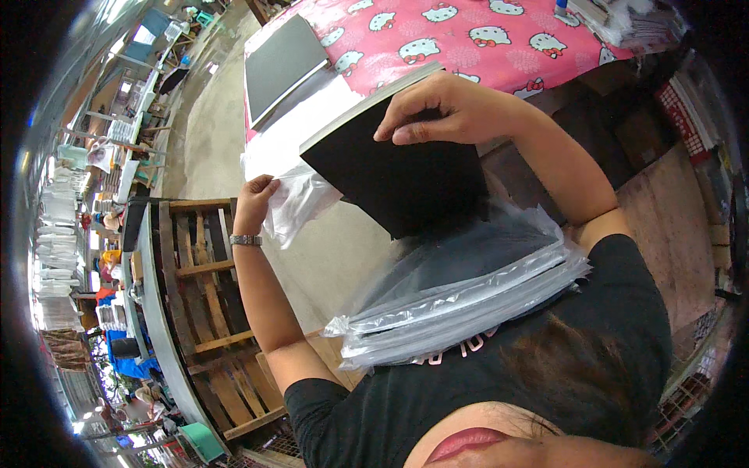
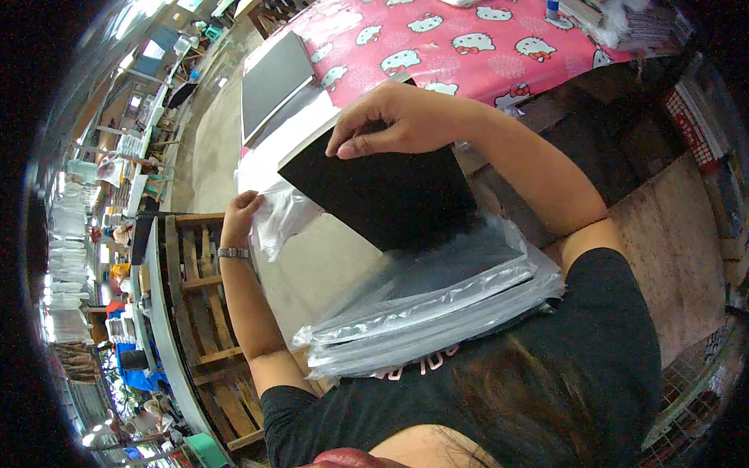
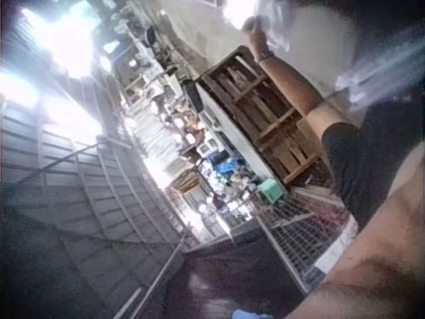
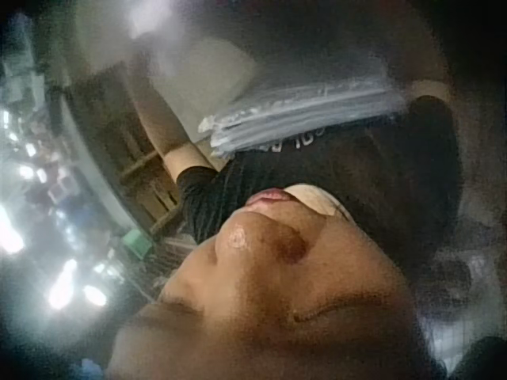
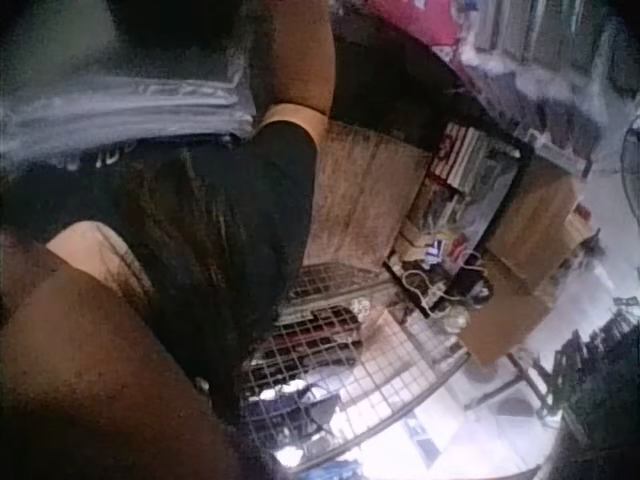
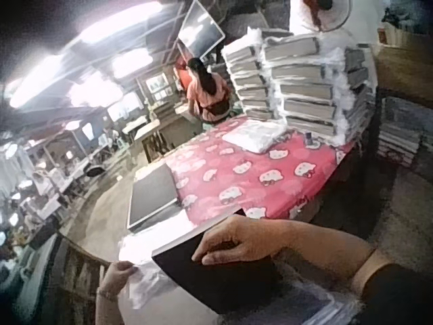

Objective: The person wraps stacks of paper products in clear plastic bags, tucking the excess plastic into the folds and securing them.

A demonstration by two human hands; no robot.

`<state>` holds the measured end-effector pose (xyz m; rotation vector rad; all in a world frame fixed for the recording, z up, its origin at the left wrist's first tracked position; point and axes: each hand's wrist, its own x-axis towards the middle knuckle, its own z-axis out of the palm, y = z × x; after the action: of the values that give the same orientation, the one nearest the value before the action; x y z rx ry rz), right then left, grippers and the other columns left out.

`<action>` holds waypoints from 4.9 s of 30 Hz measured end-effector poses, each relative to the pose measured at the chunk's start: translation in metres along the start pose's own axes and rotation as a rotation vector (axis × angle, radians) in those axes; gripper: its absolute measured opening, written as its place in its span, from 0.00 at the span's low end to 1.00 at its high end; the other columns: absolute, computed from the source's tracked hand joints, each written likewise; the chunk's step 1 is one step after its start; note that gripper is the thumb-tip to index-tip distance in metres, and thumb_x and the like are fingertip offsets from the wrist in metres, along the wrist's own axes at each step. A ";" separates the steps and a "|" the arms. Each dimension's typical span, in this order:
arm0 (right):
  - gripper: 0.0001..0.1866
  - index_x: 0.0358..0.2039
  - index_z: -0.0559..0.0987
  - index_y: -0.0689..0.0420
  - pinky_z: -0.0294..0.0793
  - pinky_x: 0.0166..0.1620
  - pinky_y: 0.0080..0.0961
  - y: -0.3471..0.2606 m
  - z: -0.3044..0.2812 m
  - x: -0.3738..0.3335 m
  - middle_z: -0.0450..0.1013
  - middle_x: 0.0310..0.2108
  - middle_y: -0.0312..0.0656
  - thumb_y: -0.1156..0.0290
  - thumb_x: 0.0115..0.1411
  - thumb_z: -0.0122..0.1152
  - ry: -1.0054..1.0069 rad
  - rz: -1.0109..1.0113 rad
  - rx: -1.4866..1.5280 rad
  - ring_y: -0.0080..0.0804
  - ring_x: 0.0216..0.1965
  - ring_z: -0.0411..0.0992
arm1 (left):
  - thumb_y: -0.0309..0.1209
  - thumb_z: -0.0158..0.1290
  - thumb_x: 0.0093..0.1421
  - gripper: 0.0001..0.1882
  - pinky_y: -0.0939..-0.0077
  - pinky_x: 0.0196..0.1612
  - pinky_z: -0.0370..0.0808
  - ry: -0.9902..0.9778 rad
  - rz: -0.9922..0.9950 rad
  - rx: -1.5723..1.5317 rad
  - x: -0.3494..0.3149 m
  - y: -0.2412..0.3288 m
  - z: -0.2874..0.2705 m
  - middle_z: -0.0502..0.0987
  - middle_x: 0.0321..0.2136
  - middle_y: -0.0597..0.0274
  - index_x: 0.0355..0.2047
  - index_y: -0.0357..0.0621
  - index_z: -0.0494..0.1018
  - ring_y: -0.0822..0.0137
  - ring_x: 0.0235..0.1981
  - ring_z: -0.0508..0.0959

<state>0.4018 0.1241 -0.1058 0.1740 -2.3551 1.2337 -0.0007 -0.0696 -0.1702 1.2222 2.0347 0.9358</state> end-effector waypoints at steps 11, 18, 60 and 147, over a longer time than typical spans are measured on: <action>0.30 0.54 0.67 0.58 0.68 0.51 0.34 -0.034 0.031 0.038 0.68 0.49 0.47 0.63 0.52 0.63 0.629 -0.360 -0.681 0.44 0.48 0.68 | 0.30 0.46 0.61 0.09 0.70 0.29 0.70 0.936 0.527 0.582 -0.068 0.225 0.031 0.73 0.23 0.54 0.31 0.37 0.71 0.61 0.23 0.73; 0.18 0.39 0.73 0.63 0.72 0.32 0.38 -0.061 0.090 -0.015 0.73 0.22 0.50 0.72 0.45 0.60 -0.207 -0.300 -0.004 0.46 0.24 0.73 | 0.29 0.59 0.43 0.12 0.71 0.27 0.72 -0.137 0.672 0.871 -0.202 0.250 0.105 0.73 0.21 0.60 0.29 0.43 0.72 0.63 0.25 0.76; 0.07 0.28 0.77 0.62 0.66 0.32 0.16 0.023 0.073 -0.007 0.73 0.21 0.34 0.71 0.55 0.62 0.527 0.093 0.271 0.15 0.26 0.66 | 0.32 0.56 0.57 0.11 0.72 0.36 0.76 0.371 0.213 -1.132 -0.079 0.138 0.203 0.76 0.34 0.61 0.36 0.41 0.70 0.68 0.33 0.77; 0.20 0.40 0.75 0.61 0.67 0.35 0.16 0.082 0.029 -0.181 0.72 0.30 0.37 0.70 0.45 0.67 0.121 0.878 0.944 0.20 0.32 0.70 | 0.37 0.61 0.50 0.28 0.76 0.33 0.73 -0.441 -0.606 -0.274 -0.106 0.027 0.135 0.76 0.34 0.50 0.45 0.28 0.69 0.66 0.32 0.75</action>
<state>0.5244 0.1303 -0.2643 -0.6871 -1.5456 2.5883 0.1601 -0.1196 -0.2144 0.5429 1.6919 0.5595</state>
